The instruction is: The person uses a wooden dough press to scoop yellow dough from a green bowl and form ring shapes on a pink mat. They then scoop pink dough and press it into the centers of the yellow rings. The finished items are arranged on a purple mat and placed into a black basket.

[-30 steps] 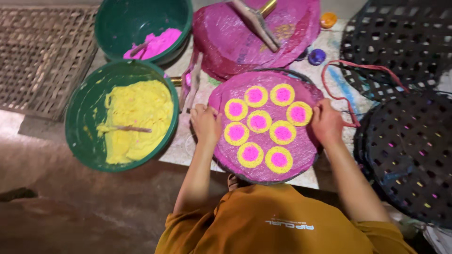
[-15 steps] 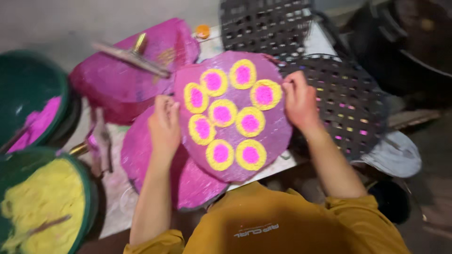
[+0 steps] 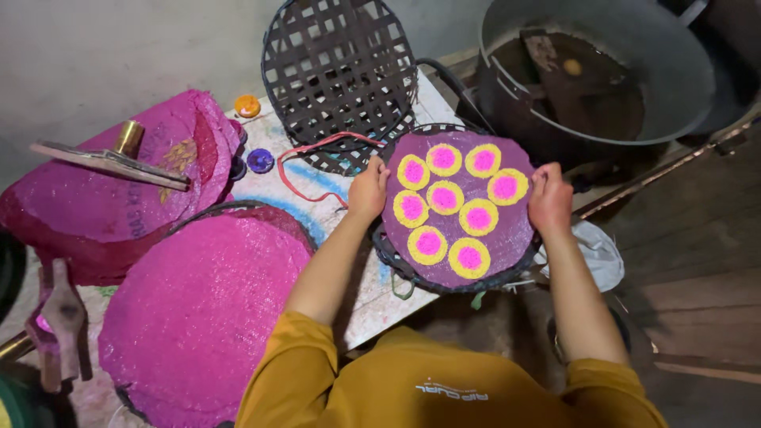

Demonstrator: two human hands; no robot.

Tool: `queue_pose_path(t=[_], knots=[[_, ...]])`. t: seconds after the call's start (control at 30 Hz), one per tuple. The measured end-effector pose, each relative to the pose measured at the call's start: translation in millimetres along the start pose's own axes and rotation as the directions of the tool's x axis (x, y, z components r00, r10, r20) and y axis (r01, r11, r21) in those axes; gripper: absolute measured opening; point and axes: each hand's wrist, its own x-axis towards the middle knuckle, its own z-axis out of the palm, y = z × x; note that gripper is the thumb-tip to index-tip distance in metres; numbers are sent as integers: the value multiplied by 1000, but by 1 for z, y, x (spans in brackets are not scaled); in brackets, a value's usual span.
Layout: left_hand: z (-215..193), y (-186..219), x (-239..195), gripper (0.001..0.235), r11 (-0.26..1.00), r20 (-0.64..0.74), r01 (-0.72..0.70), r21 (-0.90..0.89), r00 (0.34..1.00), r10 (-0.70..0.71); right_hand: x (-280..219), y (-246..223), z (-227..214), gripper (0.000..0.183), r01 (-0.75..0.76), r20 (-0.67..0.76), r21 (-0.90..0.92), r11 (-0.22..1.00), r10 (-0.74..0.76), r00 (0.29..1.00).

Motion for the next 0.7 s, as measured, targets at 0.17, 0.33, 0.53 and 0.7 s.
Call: queue_pose_path(t=[0.17,0.33,0.53,0.7], knots=[[-28,13,-12,25,998,-50,25,63,999,-22,-18,-23,-7,12,39,-78,-94,995,-46,996],[-123,23,-71,26,991,-131,133,-11,982,-134,-4,-110,20,12,39,161,389,920,-110,981],[-256,-5,-169,24,954,-411,294,57,878,-246,15,-234,182,16,257,410,595,761,-563,717],[-300,-26,-244,25,871,-480,489,-43,755,-447,-5,-328,356,35,425,500,511,748,-660,561]])
